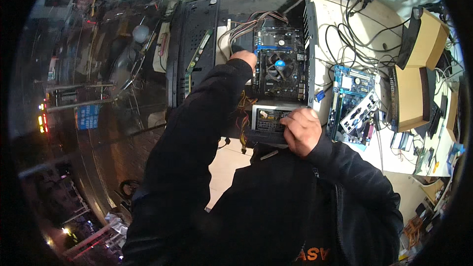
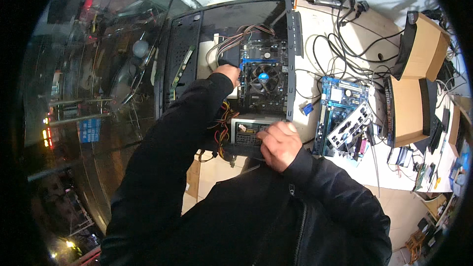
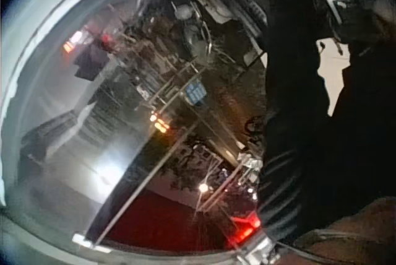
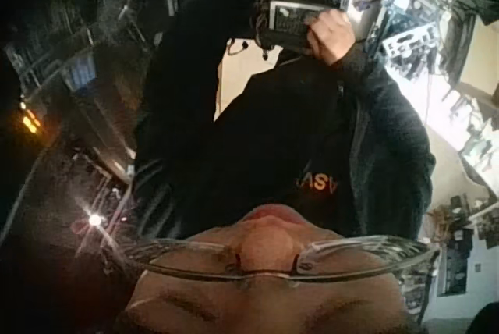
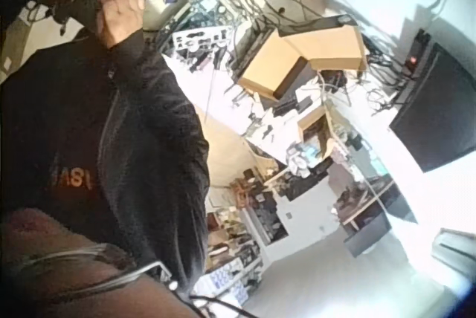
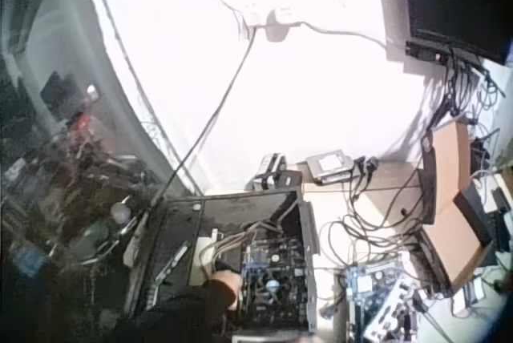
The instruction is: The person assembles a desktop computer by connecting power cables to the motherboard and installing RAM sticks. They use a screwdriver to secure components and place the motherboard into a cardboard box.
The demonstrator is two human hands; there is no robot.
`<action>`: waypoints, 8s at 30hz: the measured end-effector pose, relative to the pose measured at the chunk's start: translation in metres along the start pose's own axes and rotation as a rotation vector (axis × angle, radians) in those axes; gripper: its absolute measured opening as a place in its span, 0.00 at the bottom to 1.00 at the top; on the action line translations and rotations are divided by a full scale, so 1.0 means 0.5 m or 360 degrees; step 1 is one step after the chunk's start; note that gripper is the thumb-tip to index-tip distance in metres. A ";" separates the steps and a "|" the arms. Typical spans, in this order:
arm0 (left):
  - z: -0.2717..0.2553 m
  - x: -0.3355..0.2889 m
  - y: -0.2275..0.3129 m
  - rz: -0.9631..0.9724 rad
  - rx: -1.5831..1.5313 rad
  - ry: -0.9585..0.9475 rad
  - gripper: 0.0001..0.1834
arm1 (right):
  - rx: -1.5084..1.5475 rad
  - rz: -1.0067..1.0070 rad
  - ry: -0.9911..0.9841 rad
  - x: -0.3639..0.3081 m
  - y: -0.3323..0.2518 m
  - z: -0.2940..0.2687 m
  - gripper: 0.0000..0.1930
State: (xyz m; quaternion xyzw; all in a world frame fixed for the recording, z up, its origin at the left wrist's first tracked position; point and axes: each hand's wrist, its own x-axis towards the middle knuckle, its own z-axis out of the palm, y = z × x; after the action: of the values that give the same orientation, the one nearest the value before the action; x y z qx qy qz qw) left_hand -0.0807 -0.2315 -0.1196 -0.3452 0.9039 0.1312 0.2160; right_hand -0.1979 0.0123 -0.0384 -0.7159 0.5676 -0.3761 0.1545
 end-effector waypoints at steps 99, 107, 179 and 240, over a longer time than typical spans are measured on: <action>-0.029 -0.296 0.067 -0.0180 -0.0492 0.0099 0.16 | -0.0039 -0.0136 -0.0100 -0.001 -0.063 0.044 0.11; 0.000 -0.206 0.036 -0.0337 -0.0315 -0.0246 0.11 | 0.0063 -0.0131 -0.0205 0.000 -0.054 0.031 0.13; 0.104 -0.111 -0.064 -0.0617 -0.0387 -0.0062 0.18 | 0.0640 0.0878 -0.0872 0.272 0.173 0.320 0.14; -0.110 -0.214 0.069 0.0250 -0.1793 0.0406 0.11 | 0.0426 0.0164 -0.0156 -0.017 -0.029 -0.077 0.06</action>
State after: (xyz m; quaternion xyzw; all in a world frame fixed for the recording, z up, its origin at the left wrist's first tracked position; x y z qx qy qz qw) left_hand -0.0493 -0.1671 -0.0173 -0.3517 0.7366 0.5647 -0.1218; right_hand -0.2159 0.0323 -0.0063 -0.6762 0.5403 -0.4046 0.2951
